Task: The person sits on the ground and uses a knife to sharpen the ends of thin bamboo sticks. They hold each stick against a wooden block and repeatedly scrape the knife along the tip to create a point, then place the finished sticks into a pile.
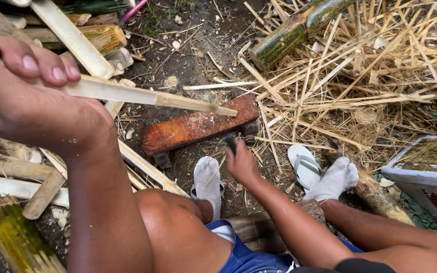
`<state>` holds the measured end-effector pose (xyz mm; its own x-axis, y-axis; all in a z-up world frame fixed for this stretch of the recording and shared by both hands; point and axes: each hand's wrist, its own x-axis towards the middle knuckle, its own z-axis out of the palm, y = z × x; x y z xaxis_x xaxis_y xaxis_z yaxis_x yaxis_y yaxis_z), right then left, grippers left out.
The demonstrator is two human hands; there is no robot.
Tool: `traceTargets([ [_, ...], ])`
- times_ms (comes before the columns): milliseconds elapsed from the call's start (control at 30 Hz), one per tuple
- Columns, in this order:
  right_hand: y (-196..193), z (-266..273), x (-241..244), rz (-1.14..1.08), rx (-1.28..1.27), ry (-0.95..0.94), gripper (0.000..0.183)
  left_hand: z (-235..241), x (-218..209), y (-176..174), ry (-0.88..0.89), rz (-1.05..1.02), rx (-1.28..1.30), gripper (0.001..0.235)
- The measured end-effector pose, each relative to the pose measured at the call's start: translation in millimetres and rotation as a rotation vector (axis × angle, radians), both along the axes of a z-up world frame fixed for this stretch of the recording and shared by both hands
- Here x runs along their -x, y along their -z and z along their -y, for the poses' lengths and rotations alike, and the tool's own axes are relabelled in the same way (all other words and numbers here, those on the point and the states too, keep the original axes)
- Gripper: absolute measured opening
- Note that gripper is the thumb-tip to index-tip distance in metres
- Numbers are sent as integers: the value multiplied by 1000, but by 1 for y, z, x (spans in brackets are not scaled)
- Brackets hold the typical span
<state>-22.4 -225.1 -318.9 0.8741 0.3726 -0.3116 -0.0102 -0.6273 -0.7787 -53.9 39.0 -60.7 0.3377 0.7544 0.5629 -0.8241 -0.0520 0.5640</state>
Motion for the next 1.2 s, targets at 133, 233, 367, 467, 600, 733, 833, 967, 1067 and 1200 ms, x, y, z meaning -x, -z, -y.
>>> traceTargets([
  [133,23,10,-28,-62,201,4,36,7,-5,-14,-15,-9,-73,29],
  [233,47,25,-6,-47,107,-65,34,11,-6,-12,-81,-36,-146,37],
  [367,88,35,-21,-21,258,-3,35,11,-9,-12,-63,-22,-116,42],
  [467,94,43,-19,-108,314,-3,35,12,-15,-14,-96,-5,-175,42],
  [600,106,60,-2,-123,299,42,39,19,-19,-14,-106,-23,-166,37],
  [733,72,55,-3,-36,278,39,38,28,-19,-25,-100,-100,-187,39],
  [833,-16,35,21,-4,121,-8,37,28,-11,-28,49,-98,-185,45],
  [967,-126,24,55,330,-217,-174,36,30,-1,-25,118,-110,-253,51],
  [1067,-142,8,55,272,-229,-161,37,33,-2,-22,89,-137,-259,53],
  [1200,-114,-10,26,52,-15,-34,36,31,1,-24,30,-120,-198,52],
])
